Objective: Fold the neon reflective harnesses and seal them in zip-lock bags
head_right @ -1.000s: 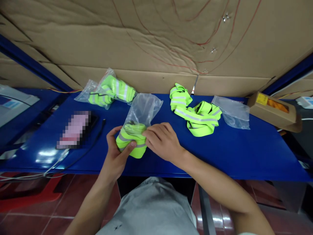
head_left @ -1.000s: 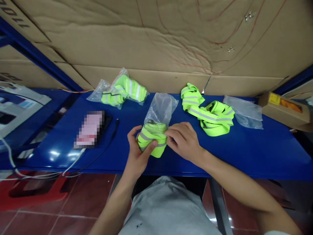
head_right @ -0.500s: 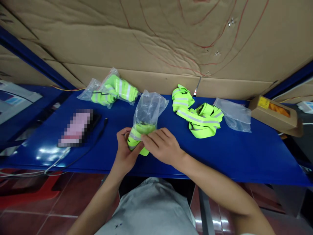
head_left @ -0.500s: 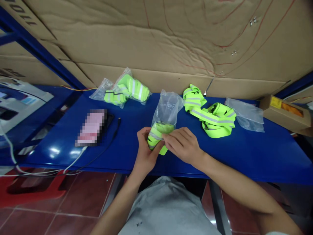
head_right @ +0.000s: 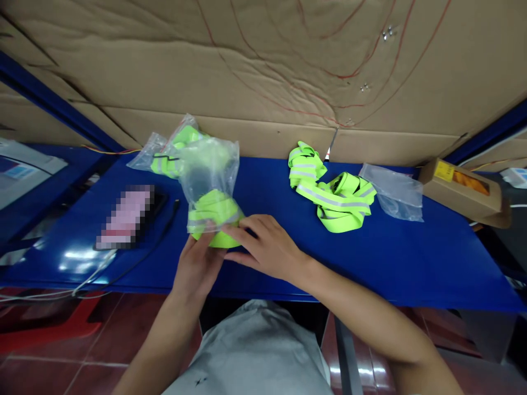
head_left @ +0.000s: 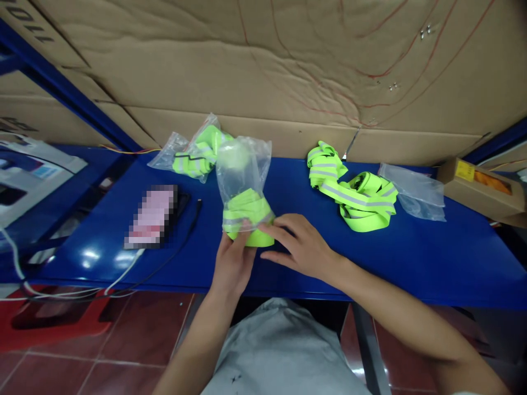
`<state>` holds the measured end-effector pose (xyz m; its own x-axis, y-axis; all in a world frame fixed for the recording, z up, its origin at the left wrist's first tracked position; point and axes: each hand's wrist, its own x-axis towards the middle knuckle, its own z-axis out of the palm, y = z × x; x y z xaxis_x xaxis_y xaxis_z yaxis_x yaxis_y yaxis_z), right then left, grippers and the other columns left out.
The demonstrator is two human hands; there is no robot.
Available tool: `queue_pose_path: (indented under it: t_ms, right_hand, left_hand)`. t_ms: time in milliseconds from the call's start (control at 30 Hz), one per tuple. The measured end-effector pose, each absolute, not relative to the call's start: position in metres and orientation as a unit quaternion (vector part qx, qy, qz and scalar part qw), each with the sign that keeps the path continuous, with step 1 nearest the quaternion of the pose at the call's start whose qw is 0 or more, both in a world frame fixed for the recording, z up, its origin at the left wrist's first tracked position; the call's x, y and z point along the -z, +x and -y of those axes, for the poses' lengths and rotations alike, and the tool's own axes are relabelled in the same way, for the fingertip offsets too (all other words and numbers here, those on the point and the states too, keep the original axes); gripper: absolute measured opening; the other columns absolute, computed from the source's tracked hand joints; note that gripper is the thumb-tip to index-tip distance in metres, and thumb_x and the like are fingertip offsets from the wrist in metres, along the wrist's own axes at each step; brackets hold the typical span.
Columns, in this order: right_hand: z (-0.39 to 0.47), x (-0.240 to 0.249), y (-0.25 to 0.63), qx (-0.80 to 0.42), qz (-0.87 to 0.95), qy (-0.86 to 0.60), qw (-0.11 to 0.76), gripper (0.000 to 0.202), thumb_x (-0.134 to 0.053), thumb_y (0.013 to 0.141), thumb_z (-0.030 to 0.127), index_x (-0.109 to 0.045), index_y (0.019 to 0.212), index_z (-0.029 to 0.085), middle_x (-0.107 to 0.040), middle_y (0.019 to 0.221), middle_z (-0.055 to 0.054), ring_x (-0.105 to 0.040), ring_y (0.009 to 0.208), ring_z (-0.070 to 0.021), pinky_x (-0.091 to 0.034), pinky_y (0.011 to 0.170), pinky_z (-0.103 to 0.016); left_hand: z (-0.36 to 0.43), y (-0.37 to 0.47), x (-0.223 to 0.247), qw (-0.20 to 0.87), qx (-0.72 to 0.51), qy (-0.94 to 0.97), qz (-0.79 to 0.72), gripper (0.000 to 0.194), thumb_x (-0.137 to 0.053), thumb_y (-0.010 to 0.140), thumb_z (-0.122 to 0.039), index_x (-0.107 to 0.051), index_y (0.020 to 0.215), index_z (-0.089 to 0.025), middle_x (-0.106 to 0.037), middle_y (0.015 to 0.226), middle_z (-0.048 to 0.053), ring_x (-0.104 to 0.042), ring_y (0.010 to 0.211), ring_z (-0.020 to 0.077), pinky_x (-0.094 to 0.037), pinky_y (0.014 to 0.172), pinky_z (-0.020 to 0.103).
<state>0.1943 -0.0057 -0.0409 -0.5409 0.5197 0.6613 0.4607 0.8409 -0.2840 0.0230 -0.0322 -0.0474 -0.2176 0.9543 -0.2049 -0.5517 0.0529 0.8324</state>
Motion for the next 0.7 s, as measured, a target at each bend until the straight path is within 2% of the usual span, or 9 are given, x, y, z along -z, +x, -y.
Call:
queue_pose_path:
  t_ms: [67,100,200,267,333,433,500,600,700]
  right_hand:
    - [0.007,0.043,0.193,-0.176,0.817,-0.328,0.44,0.052,-0.071,0.098,0.048,-0.053,0.138,0.02,-0.064,0.126,-0.014,-0.065,0.117,-0.0232,-0.06,0.095,-0.038]
    - [0.007,0.045,0.192,-0.244,0.777,-0.349,0.464,0.051,-0.073,0.097,0.047,-0.053,0.136,0.021,-0.063,0.128,-0.014,-0.065,0.117,-0.0221,-0.061,0.093,-0.037]
    - [0.005,0.049,0.189,-0.37,0.688,-0.369,0.503,0.041,-0.077,0.095,0.04,-0.055,0.125,0.023,-0.064,0.123,-0.01,-0.068,0.112,-0.019,-0.063,0.093,-0.034]
    - [0.002,0.051,0.188,-0.411,0.645,-0.38,0.521,0.05,-0.084,0.087,0.043,-0.055,0.123,0.024,-0.065,0.124,-0.009,-0.069,0.112,-0.0192,-0.063,0.095,-0.035]
    - [-0.002,0.052,0.187,-0.469,0.593,-0.398,0.52,0.058,-0.087,0.081,0.049,-0.055,0.123,0.023,-0.067,0.124,-0.009,-0.07,0.109,-0.0191,-0.063,0.093,-0.034]
    - [-0.007,0.048,0.188,-0.581,0.544,-0.386,0.466,0.051,-0.082,0.083,0.057,-0.063,0.113,0.021,-0.073,0.111,-0.006,-0.072,0.096,-0.0178,-0.065,0.085,-0.032]
    - [-0.009,0.043,0.19,-0.621,0.516,-0.369,0.461,0.047,-0.083,0.082,0.058,-0.066,0.102,0.02,-0.074,0.099,-0.003,-0.072,0.089,-0.0169,-0.065,0.082,-0.033]
    - [-0.012,0.038,0.194,-0.642,0.467,-0.366,0.486,0.05,-0.09,0.074,0.057,-0.066,0.096,0.02,-0.072,0.091,-0.001,-0.07,0.081,-0.0153,-0.065,0.076,-0.031]
    - [-0.014,0.035,0.198,-0.633,0.466,-0.382,0.486,0.051,-0.089,0.074,0.06,-0.066,0.096,0.02,-0.07,0.084,0.0,-0.067,0.071,-0.0134,-0.061,0.068,-0.028]
  left_hand:
    - [0.035,0.027,0.045,0.587,-0.661,0.232,-0.406,0.049,-0.089,0.079,-0.035,-0.069,0.123,-0.028,-0.075,0.126,0.005,-0.071,0.12,0.0239,-0.058,0.098,0.034]
    - [0.037,0.03,0.045,0.595,-0.664,0.241,-0.383,0.05,-0.089,0.079,-0.034,-0.069,0.125,-0.03,-0.074,0.129,0.004,-0.07,0.123,0.025,-0.058,0.099,0.035]
    - [0.041,0.039,0.043,0.611,-0.666,0.285,-0.321,0.052,-0.079,0.086,-0.054,-0.066,0.131,-0.031,-0.071,0.138,0.007,-0.064,0.134,0.0303,-0.058,0.104,0.041]
    - [0.039,0.045,0.04,0.596,-0.672,0.286,-0.332,0.054,-0.07,0.093,-0.064,-0.063,0.135,-0.031,-0.067,0.144,0.008,-0.062,0.138,0.0298,-0.056,0.107,0.042]
    - [0.034,0.051,0.037,0.569,-0.689,0.264,-0.363,0.053,-0.071,0.095,-0.059,-0.06,0.139,-0.031,-0.065,0.148,0.008,-0.062,0.138,0.0266,-0.054,0.111,0.039]
    - [0.026,0.062,0.037,0.53,-0.722,0.258,-0.362,0.056,-0.077,0.093,-0.051,-0.057,0.142,-0.032,-0.065,0.147,0.006,-0.064,0.136,0.0228,-0.051,0.113,0.035]
    - [0.023,0.068,0.04,0.521,-0.723,0.285,-0.353,0.059,-0.078,0.092,-0.052,-0.056,0.143,-0.033,-0.066,0.146,0.005,-0.063,0.136,0.0214,-0.05,0.113,0.033]
    - [0.023,0.068,0.045,0.528,-0.7,0.314,-0.364,0.058,-0.078,0.092,-0.052,-0.056,0.142,-0.033,-0.066,0.145,0.005,-0.063,0.136,0.0205,-0.049,0.115,0.032]
    - [0.024,0.055,0.045,0.552,-0.667,0.329,-0.378,0.066,-0.089,0.081,-0.046,-0.059,0.138,-0.032,-0.068,0.143,0.006,-0.064,0.135,0.0246,-0.053,0.111,0.037]
